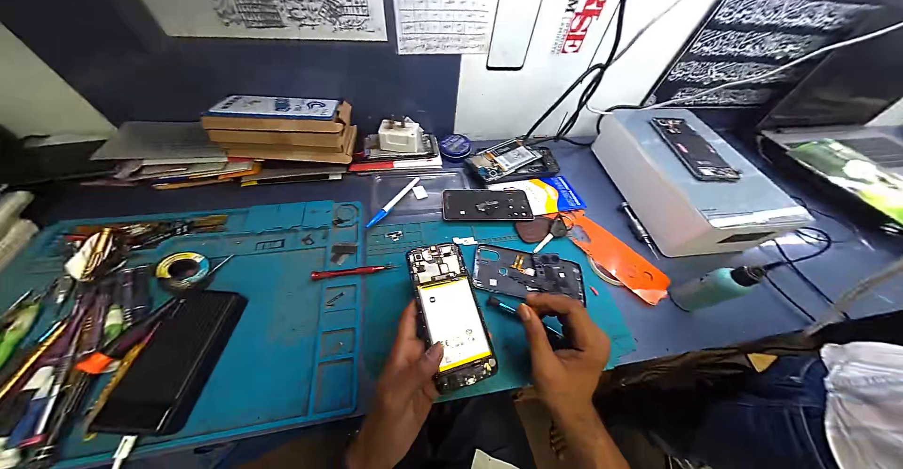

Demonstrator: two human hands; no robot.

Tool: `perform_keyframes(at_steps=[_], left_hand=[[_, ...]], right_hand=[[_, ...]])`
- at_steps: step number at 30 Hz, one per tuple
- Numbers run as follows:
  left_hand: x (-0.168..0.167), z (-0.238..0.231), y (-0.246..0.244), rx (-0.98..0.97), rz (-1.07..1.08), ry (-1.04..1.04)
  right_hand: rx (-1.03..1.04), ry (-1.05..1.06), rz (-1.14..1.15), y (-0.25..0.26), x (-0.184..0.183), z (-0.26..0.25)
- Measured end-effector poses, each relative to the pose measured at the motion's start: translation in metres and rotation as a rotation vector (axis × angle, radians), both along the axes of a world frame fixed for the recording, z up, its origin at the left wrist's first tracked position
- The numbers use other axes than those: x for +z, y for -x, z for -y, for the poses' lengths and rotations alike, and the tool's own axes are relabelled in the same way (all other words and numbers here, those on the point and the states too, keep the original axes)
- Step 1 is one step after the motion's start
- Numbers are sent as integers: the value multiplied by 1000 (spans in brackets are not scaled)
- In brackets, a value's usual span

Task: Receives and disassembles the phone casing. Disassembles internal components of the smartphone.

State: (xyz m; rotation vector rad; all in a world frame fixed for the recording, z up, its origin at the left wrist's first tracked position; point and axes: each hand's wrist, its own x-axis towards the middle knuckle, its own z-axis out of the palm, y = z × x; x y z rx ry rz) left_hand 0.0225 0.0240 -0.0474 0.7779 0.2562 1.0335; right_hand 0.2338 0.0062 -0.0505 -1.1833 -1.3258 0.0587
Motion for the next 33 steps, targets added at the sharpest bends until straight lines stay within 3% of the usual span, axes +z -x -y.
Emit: perform_keyframes(at_steps=[13, 17, 21, 26, 33], left_hand=[[4, 3, -3, 155, 4, 132], [5, 4, -4, 181, 10, 123], [3, 6, -7, 236, -53, 53], [-1, 5, -3, 215, -23, 42], [-5, 6, -5, 199, 0, -13]], right_hand=[[-56, -172, 94, 0, 9, 7], [60, 170, 110, 10, 30, 23], [114, 459, 295, 43, 43, 33], [34, 542, 443, 63, 45, 27], [6, 549, 469, 59, 45, 19]])
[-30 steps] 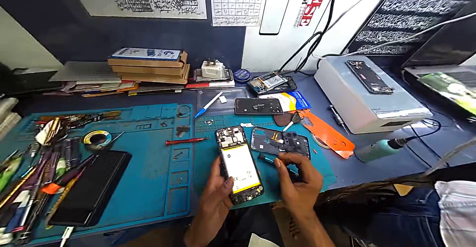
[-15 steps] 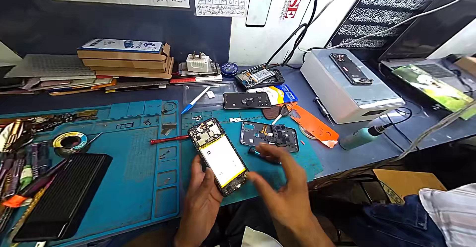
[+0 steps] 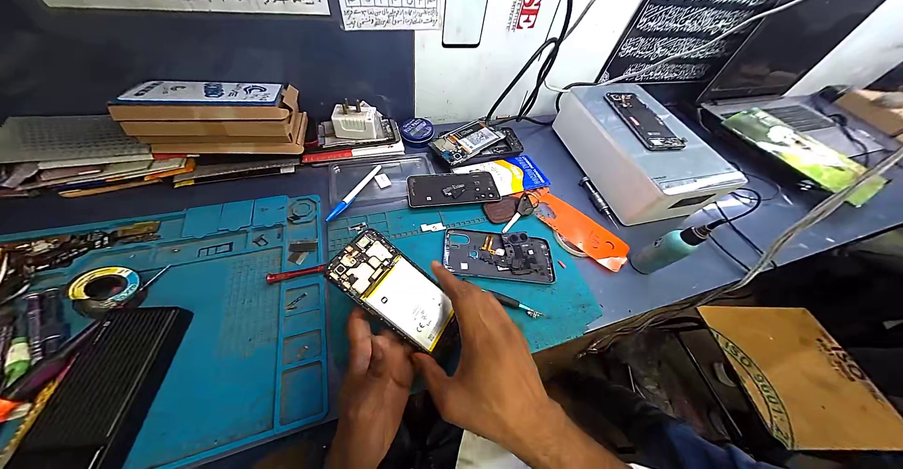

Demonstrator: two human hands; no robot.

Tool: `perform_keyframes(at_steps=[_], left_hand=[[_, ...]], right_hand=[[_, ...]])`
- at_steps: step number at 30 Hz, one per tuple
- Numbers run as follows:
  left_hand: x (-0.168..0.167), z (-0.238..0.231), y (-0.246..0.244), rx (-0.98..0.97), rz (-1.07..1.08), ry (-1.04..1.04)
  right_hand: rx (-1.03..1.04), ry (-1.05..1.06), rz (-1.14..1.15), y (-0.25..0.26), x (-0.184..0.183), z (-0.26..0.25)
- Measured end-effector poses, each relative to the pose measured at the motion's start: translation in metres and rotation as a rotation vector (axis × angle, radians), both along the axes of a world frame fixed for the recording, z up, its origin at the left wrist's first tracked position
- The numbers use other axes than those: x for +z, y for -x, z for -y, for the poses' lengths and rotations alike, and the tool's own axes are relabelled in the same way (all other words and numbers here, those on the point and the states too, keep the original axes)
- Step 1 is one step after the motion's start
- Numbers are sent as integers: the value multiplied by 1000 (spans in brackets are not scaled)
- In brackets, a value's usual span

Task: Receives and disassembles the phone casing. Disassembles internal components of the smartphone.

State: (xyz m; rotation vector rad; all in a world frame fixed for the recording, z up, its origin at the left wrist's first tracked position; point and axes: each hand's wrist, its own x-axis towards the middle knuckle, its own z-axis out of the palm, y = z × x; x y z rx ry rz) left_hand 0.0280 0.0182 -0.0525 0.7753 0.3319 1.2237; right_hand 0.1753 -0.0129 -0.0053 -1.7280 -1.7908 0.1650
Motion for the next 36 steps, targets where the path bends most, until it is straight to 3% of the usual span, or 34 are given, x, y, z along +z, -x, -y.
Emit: perform_keyframes(at_steps=[4, 9, 14, 21, 36], left_hand=[[-2, -1, 2, -80, 4, -5], [-2, -6, 5, -175, -53, -128], [1, -6, 2, -166, -94, -135], [3, -6, 3, -171, -136, -149], [3, -4, 2, -181, -145, -158]], right_hand=[[69, 25, -15, -37, 15, -7], [152, 79, 34, -117, 34, -28], [147, 177, 126, -179, 29, -46], [197, 201, 115, -188, 12, -53], [337, 234, 244, -196, 15, -64]])
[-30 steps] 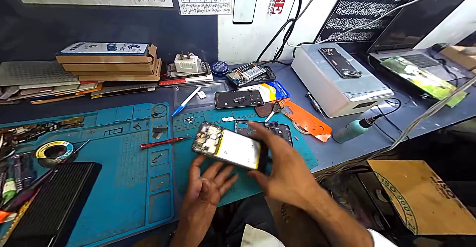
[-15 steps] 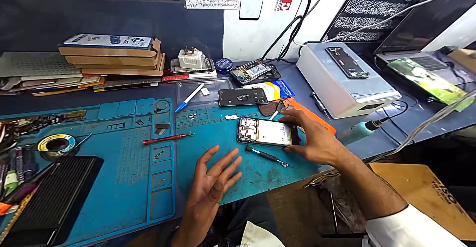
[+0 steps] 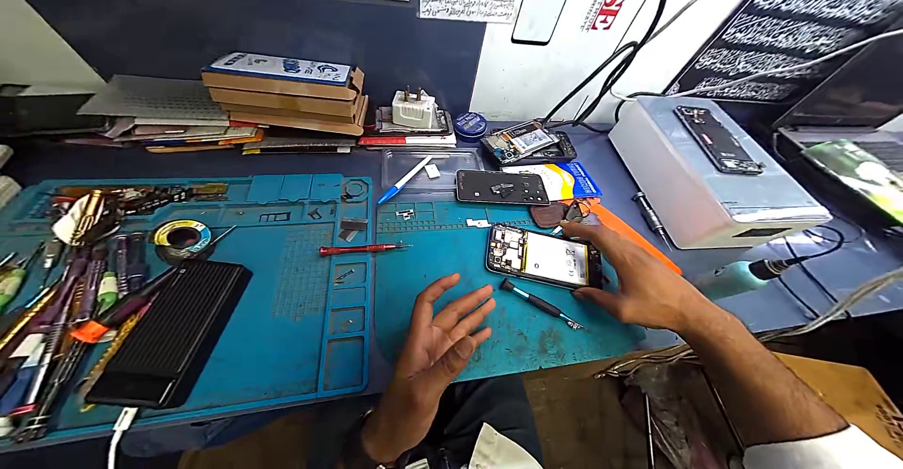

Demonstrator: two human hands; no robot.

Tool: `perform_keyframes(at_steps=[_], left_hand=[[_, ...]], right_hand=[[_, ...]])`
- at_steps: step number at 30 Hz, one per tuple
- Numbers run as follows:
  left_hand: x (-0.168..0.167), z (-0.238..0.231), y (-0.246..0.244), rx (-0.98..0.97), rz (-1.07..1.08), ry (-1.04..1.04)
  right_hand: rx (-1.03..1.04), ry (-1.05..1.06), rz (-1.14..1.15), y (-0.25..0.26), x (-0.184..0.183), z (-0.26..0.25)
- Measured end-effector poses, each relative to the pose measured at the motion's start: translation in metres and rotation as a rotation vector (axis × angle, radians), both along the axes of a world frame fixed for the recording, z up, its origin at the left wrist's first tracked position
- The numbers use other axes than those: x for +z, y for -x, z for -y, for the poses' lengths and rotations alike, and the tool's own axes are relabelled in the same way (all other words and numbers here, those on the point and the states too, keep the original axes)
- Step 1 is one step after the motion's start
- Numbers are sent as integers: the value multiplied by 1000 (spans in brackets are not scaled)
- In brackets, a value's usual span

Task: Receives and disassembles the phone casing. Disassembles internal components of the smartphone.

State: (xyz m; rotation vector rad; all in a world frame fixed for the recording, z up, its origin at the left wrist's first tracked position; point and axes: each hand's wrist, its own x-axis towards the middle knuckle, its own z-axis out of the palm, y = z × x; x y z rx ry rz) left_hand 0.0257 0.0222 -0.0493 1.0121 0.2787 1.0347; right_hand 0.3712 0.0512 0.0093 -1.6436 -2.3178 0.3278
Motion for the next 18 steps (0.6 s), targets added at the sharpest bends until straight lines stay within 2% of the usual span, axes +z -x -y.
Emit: perform_keyframes(at_steps=[6, 11, 18], left_hand=[[-1, 1, -1, 15, 2, -16], [-1, 1, -1, 21, 7, -18], [-2, 1, -2, 13, 26, -28]], right_hand=[[25, -99, 72, 1, 7, -1], [43, -92, 147, 3, 12, -3], [23, -123, 127, 15, 14, -6]])
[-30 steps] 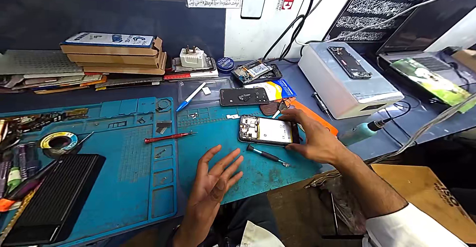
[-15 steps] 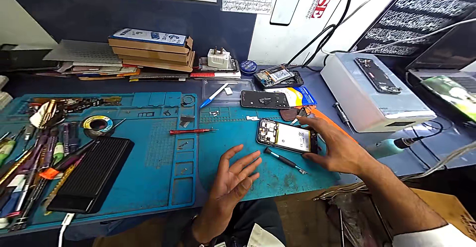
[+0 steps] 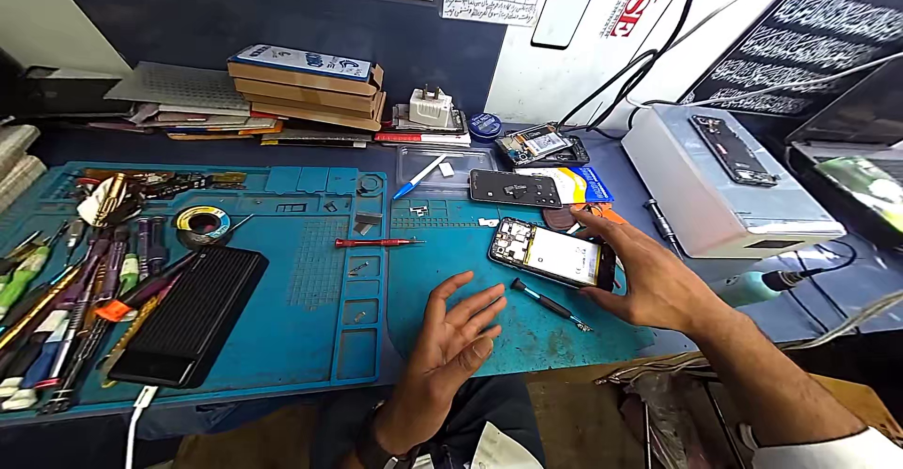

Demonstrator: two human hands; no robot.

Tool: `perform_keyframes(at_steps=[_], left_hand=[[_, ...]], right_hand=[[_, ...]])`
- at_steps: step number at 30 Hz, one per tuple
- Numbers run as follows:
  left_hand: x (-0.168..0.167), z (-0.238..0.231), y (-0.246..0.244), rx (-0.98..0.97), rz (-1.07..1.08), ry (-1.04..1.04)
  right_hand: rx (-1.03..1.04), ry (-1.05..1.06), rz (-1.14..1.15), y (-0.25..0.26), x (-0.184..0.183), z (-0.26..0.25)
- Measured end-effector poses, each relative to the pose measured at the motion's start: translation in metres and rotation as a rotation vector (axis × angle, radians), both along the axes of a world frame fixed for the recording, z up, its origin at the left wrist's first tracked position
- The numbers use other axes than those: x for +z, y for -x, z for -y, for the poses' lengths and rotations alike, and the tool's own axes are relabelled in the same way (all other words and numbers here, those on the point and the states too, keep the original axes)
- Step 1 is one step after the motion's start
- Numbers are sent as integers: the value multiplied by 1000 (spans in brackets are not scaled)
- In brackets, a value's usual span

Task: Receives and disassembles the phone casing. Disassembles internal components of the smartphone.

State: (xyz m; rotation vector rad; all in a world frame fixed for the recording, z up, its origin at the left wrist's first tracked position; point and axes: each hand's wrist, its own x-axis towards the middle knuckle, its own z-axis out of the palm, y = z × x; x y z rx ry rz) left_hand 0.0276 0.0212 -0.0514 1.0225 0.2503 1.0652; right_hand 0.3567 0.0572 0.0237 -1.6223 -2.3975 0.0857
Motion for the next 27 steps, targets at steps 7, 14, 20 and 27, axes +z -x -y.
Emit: perform_keyframes(at_steps=[7, 14, 20, 27], left_hand=[[1, 1, 0, 9, -6, -4], [2, 1, 0, 10, -7, -5], [2, 1, 0, 16, -32, -6], [2, 2, 0, 25, -35, -21]], right_hand=[[0, -31, -40, 9, 0, -3], [3, 80, 71, 5, -7, -6], [0, 120, 128, 11, -3, -7], [-18, 49, 141, 16, -6, -5]])
